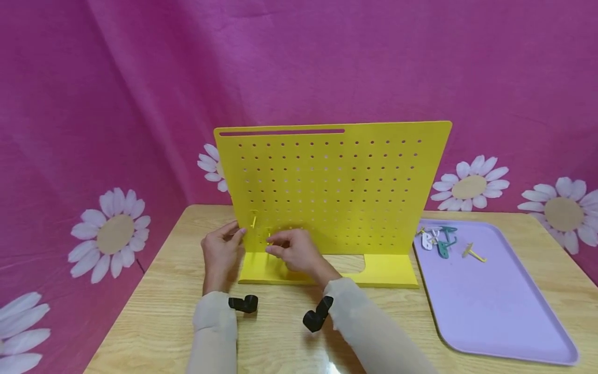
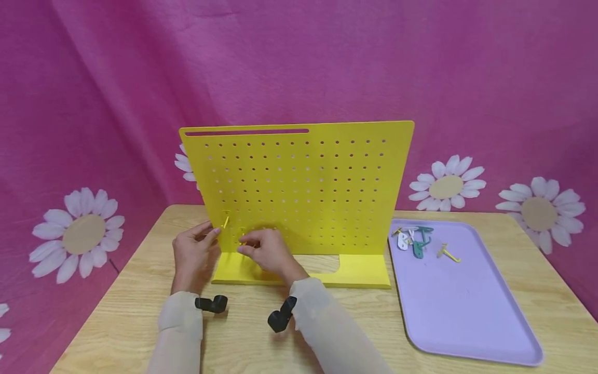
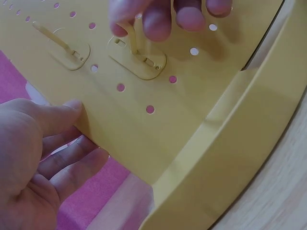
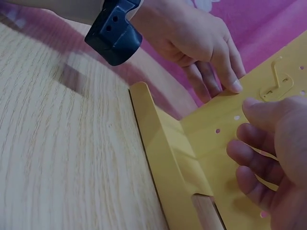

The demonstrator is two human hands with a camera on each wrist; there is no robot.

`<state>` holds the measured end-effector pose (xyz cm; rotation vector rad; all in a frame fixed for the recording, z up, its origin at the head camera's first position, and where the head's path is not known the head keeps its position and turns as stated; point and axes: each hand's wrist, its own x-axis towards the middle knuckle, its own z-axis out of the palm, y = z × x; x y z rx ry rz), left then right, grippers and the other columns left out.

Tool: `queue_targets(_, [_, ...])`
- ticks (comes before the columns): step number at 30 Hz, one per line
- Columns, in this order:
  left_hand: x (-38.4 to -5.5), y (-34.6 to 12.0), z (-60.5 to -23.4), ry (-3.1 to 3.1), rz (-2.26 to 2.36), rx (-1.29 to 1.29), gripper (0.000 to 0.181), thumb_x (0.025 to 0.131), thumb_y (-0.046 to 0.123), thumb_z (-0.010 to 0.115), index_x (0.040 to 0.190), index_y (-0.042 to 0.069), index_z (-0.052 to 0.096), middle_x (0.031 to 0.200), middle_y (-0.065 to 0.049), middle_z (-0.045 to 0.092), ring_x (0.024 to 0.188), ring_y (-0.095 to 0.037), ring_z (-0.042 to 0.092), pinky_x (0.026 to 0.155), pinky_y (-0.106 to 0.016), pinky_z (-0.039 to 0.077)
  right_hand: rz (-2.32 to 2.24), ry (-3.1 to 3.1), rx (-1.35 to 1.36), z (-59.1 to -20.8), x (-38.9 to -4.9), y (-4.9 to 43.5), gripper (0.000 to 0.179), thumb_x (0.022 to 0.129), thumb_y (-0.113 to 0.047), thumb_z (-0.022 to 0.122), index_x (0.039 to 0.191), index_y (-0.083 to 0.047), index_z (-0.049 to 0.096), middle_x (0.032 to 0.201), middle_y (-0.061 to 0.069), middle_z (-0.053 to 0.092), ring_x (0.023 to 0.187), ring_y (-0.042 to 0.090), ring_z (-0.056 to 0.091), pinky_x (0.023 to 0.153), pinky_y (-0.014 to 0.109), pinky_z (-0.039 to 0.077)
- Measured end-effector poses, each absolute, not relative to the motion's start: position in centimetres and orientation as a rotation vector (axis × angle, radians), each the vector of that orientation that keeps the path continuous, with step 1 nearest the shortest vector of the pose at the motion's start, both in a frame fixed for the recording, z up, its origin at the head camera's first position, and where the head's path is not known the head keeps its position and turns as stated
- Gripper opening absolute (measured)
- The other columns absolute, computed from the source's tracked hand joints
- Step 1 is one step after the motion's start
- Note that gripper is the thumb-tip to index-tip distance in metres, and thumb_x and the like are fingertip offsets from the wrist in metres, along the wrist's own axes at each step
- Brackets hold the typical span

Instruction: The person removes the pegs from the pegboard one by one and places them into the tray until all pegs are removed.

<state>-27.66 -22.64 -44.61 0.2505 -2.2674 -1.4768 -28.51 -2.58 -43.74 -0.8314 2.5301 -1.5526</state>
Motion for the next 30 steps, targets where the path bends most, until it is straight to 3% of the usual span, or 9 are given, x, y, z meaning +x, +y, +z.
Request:
queue_targets(12, [-27.74, -22.53, -44.72, -2.291, -1.467, 0.27, 0.028, 0.093, 0.016, 0.074, 0.119, 0.009, 0.075, 0.101, -0.007, 0.075, 0.089, -0.022, 0.068, 0.078, -0.036, 0.058, -1.547, 2.595, -0.867, -44.02, -28.57, -3.17, 0.015, 0.093, -0.011, 0.073, 0.102, 0.0, 0.078, 0.091, 0.003, 0.074, 0.072, 0.008, 0.062, 0.063, 0.023, 0.053])
queue_targets(19, [-27.75, -22.51, -44.55, -2.278, -1.465, 0.269, 0.027, 0.092, 0.016, 0.074, 0.119, 0.008, 0.075, 0.102, -0.008, 0.074, 0.089, -0.023, 0.068, 0.077, -0.035, 0.058, -1.641, 2.599, -0.836, -44.44, -28.41, -2.91, 0.012, 0.093, -0.009, 0.073, 0.099, 0.0, 0.079, 0.084, 0.001, 0.072, 0.066, 0.01, 0.058, 0.056, 0.023, 0.05])
queue_targets(30, [-27.69, -22.65, -44.64, -2.266, -1.423, 0.21, 0.026, 0.091, 0.012, 0.075, 0.116, 0.005, 0.075, 0.099, -0.012, 0.075, 0.087, -0.024, 0.07, 0.073, -0.032, 0.059, -1.681, 2.585, -0.869, -44.22, -28.17, -2.8, 0.015, 0.094, -0.011, 0.072, 0.101, 0.0, 0.078, 0.085, 0.003, 0.073, 0.064, 0.008, 0.059, 0.055, 0.024, 0.051])
